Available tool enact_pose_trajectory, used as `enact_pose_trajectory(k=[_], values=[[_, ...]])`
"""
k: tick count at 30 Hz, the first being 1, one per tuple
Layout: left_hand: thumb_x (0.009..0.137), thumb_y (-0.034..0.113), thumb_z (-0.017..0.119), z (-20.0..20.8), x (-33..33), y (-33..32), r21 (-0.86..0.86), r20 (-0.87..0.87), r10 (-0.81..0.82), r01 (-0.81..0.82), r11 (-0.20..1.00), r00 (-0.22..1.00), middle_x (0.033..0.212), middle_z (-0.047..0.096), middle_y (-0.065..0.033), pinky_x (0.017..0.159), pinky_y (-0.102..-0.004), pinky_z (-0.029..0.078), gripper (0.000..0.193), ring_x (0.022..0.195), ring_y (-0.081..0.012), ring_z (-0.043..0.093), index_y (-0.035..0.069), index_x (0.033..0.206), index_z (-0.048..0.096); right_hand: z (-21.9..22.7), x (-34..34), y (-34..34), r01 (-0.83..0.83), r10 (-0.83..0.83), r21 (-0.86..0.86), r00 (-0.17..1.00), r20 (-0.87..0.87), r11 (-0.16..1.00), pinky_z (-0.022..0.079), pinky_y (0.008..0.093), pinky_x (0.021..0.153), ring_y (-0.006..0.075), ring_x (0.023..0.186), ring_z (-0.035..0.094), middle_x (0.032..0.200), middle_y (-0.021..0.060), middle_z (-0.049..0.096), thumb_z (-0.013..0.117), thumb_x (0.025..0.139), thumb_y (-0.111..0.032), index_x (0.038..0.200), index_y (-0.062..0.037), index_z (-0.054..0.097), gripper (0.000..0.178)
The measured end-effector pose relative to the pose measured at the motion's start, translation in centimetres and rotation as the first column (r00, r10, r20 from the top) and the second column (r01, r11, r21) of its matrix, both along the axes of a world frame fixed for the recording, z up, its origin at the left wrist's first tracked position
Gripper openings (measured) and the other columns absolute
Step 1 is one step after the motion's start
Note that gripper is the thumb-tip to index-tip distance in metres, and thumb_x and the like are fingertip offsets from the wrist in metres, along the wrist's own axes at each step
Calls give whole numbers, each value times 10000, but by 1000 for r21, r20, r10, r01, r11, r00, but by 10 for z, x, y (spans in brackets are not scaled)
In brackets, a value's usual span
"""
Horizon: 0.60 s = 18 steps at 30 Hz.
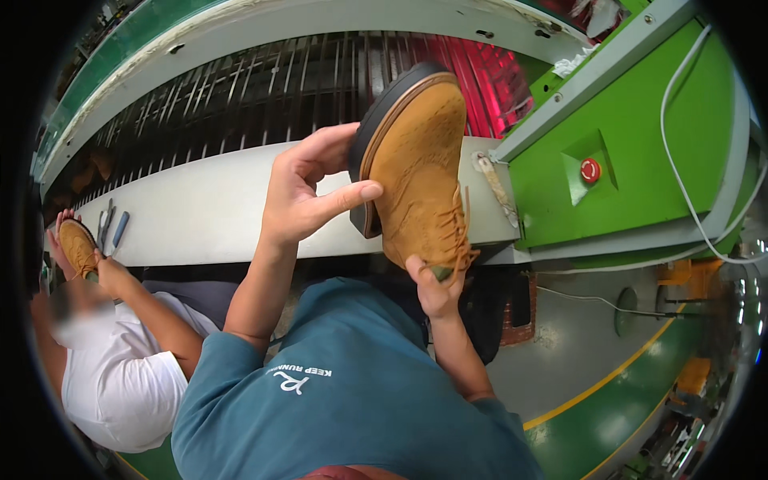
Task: The person assembles brown suede shoes by attaching soles to the uppers on a factory assembly line. They pick up a sole and a shoe, press them together, and inspect the fit before placing the finished shoe on the conveyor belt.
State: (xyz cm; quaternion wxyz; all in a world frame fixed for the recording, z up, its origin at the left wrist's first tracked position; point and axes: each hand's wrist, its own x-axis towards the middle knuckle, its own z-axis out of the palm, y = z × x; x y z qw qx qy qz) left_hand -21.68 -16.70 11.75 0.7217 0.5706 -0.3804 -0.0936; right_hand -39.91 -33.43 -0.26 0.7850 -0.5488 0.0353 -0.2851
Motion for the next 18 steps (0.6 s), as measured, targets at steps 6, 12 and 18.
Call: enact_pose_trajectory(k=[6, 12, 18], values=[[878, 7, 925, -21, -8, -17, -36, 99, 148, -145, 989, 984, 1280, 797, -190, 1016, -385, 651, 594, 1177, -244, 782, -57, 1420, 689, 8, 2, -23, -130, 127, 197, 992, 28, 972, 379, 539, 1292, 326, 1549, 476, 1668, 132, 478, 650, 1005, -89, 1716, -56, 322, 784], [898, 1, 903, -23, -9, -18, -29, 99, 176, -174, 984, 979, 1191, 825, -179, 933, -338, 674, 543, 1097, -227, 808, -63, 1397, 699, 7, 4, -21, -128, 124, 222, 992, 33, 967, 384, 541, 1287, 321, 1540, 487, 1660, 125, 491, 653, 1008, -128, 1712, -58, 335, 776], [933, 12, 876, -17, -6, -12, 12, 93, 184, -185, 983, 979, 1163, 836, -167, 903, -313, 665, 453, 1061, -208, 814, -71, 1348, 714, 13, 8, -19, -143, 145, 288, 989, 16, 947, 391, 529, 1283, 320, 1533, 498, 1654, 131, 505, 656, 1010, -134, 1701, -34, 352, 762]])
